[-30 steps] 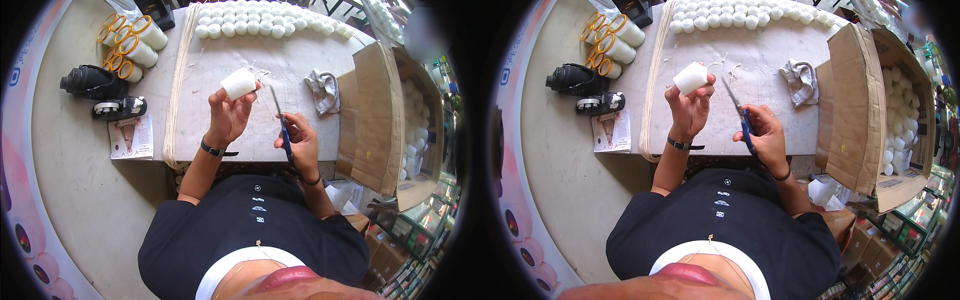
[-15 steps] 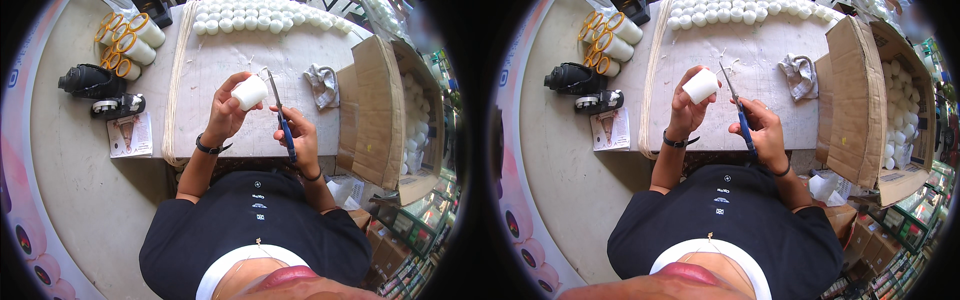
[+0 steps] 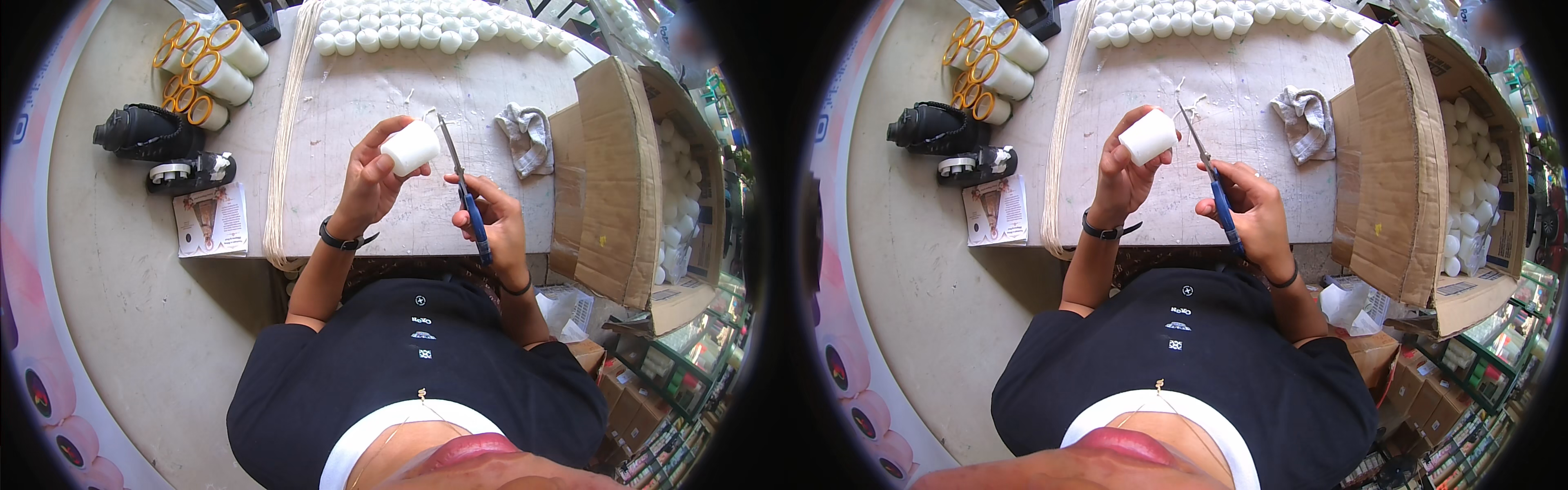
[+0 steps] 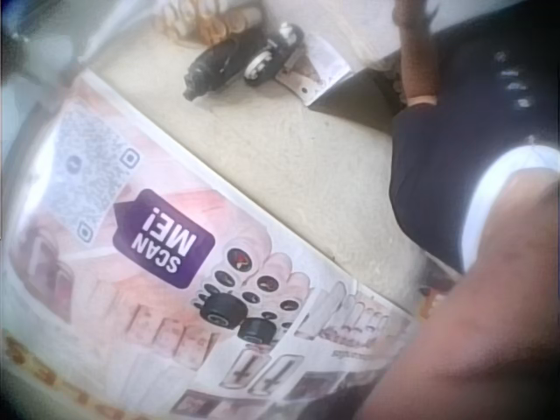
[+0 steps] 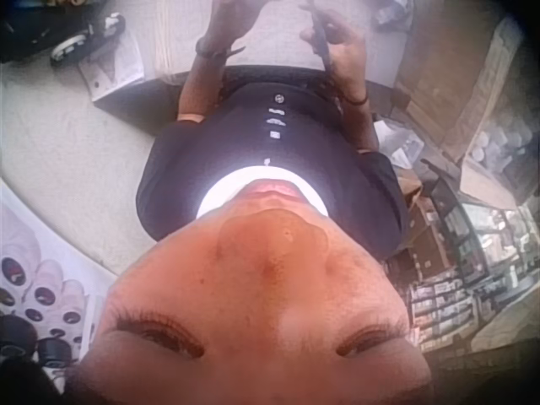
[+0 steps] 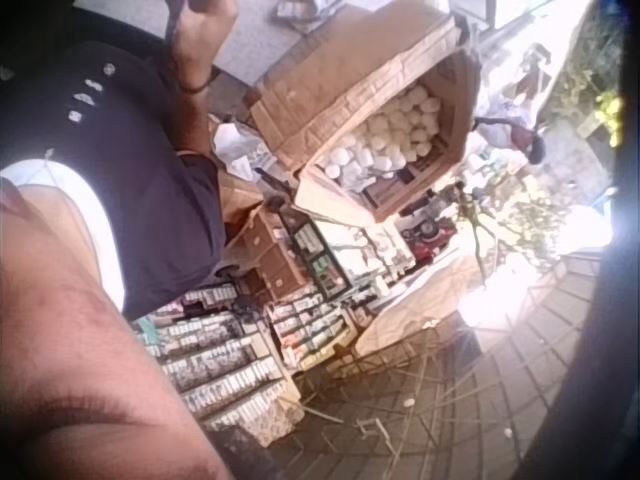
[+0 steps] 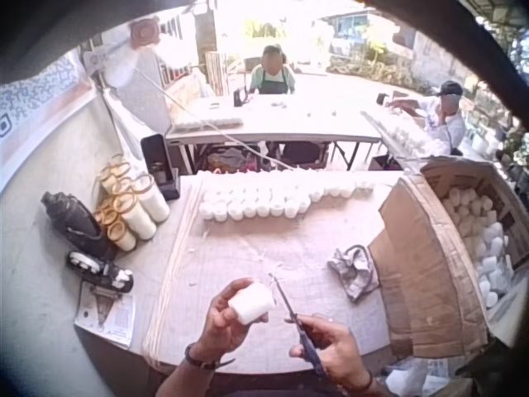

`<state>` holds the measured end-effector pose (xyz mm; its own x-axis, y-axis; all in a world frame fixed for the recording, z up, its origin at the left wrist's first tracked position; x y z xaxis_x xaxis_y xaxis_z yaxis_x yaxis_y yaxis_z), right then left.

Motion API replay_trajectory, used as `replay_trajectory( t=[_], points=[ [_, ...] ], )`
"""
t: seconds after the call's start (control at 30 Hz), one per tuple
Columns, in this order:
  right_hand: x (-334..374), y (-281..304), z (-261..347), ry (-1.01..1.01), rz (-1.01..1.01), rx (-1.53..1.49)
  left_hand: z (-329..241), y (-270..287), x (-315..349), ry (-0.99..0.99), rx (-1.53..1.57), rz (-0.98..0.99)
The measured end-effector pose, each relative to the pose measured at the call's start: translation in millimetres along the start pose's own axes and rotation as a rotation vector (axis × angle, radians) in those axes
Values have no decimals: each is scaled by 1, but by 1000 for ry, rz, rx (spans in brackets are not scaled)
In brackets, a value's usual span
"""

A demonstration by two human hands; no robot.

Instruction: The person assembles small white cylindrical candles by inserting wicks and trimming excess wick with scissors. They then wipe the candles with a cloth and place them into a cardboard box.

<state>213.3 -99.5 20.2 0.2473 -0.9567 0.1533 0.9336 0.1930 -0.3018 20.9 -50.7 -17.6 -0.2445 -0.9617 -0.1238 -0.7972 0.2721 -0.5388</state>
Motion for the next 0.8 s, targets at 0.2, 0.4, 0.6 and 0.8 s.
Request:
replay_trajectory(
  t=[0.2, 0.4, 0.6, 0.8],
  points=[
    [-1, 0, 1, 5, 20, 21, 1, 3, 1, -7, 18, 24],
    [0, 2, 0, -43, 20, -1, 4, 2, 2, -10, 41, 40],
    [4, 2, -4, -100, -12, -2, 4, 1, 2, 5, -16, 19],
    [9, 9, -9, -178, -38, -108, 15, 7, 0, 43, 4, 1]
  ],
)
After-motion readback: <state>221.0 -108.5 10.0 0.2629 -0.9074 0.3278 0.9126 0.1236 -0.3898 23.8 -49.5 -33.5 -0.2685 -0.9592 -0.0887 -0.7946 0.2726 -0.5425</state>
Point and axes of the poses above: each hand's wrist, its own x-axis away from the middle knuckle, its own y-axis out of the back of the hand, z = x × y, the point moved 3 cm from there along -x, towards the middle knuckle, and after that the axes turned 11 degrees about -x, right-handed, at the moved point
